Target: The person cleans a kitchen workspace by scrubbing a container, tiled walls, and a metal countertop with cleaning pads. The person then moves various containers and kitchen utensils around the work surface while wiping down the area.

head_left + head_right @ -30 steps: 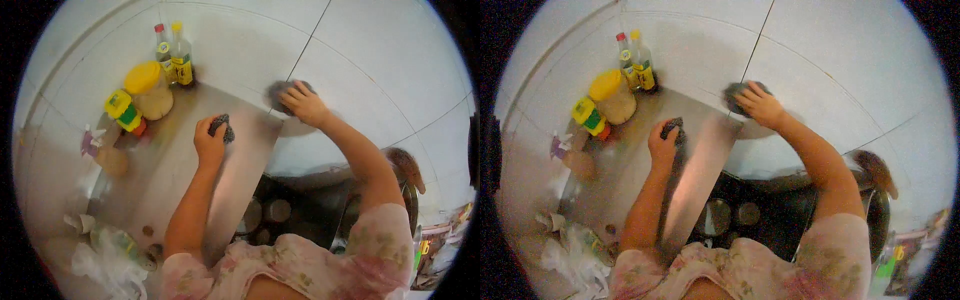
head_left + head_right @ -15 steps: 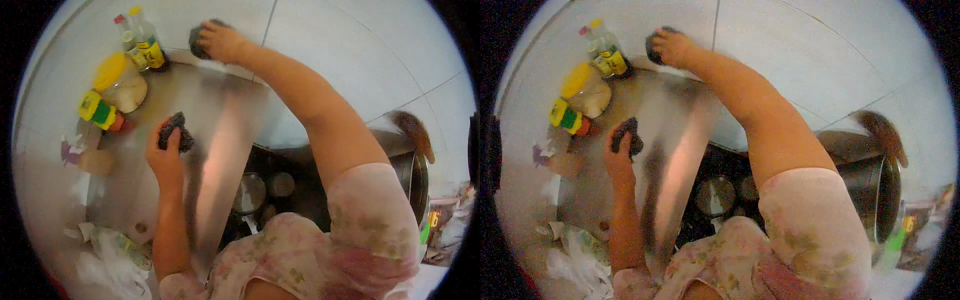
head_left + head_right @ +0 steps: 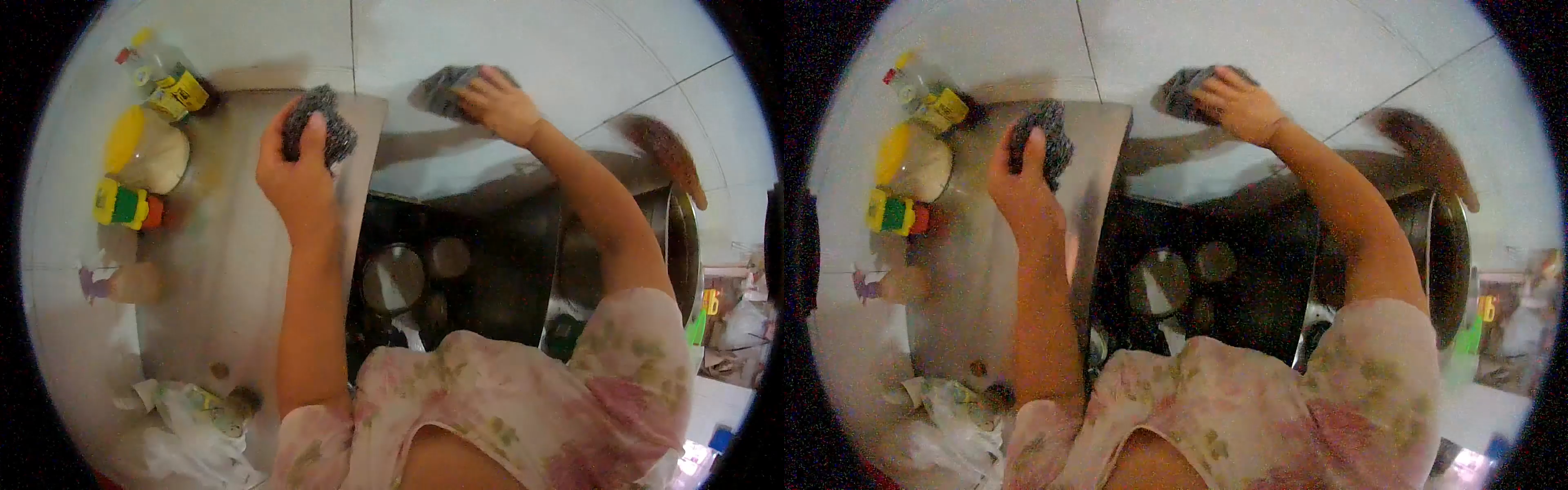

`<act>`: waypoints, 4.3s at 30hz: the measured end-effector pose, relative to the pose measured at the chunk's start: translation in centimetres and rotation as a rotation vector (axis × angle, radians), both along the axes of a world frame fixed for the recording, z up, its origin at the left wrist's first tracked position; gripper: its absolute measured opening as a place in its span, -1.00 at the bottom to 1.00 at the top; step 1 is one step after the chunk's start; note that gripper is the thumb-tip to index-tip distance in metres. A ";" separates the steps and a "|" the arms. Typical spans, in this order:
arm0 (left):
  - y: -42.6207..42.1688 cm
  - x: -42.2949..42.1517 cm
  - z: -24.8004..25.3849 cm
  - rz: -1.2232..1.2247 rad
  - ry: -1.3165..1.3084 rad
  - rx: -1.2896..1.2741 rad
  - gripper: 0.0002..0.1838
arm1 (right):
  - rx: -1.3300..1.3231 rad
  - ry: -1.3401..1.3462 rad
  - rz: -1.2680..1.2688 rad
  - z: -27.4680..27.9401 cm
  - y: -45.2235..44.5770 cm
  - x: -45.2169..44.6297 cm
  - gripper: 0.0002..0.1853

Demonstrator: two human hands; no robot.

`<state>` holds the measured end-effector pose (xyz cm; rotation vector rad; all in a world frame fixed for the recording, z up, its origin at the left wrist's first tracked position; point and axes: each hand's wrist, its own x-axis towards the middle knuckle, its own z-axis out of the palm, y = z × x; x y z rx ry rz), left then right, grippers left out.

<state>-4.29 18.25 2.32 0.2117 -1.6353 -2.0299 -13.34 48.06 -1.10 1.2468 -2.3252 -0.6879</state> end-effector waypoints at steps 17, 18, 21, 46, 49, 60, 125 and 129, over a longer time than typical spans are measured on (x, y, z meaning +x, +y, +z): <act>11.2 2.4 -8.7 -0.159 -0.034 0.073 -0.71 | -0.515 0.391 -0.164 -4.0 1.9 3.0 -0.70; 11.7 2.9 -9.7 -0.157 -0.054 0.000 -0.70 | -0.553 0.406 -0.157 -4.4 1.8 3.0 -0.71; 13.5 3.4 -13.6 -0.131 -0.081 -0.095 -0.69 | -0.617 0.552 -0.168 -5.6 1.2 2.3 -0.74; 11.2 -1.2 -35.6 0.002 -0.172 0.367 -0.54 | -0.862 0.952 -0.180 -12.3 -1.8 -0.8 -0.47; 11.1 -2.3 -36.3 0.020 -0.092 0.377 -0.57 | -0.846 1.008 -0.135 -12.0 -2.5 -0.7 -0.61; 8.3 -4.1 -39.2 0.012 0.200 0.206 -0.43 | -0.684 0.744 0.133 -23.6 -6.0 -2.8 -0.70; 22.2 -12.8 -41.2 -0.502 1.415 -1.326 -0.92 | -1.423 0.763 -0.359 -36.7 10.0 5.2 -0.53; 22.3 -15.7 -22.1 0.177 1.296 -1.443 -0.81 | -1.588 0.694 -0.376 -37.1 9.2 4.1 -0.56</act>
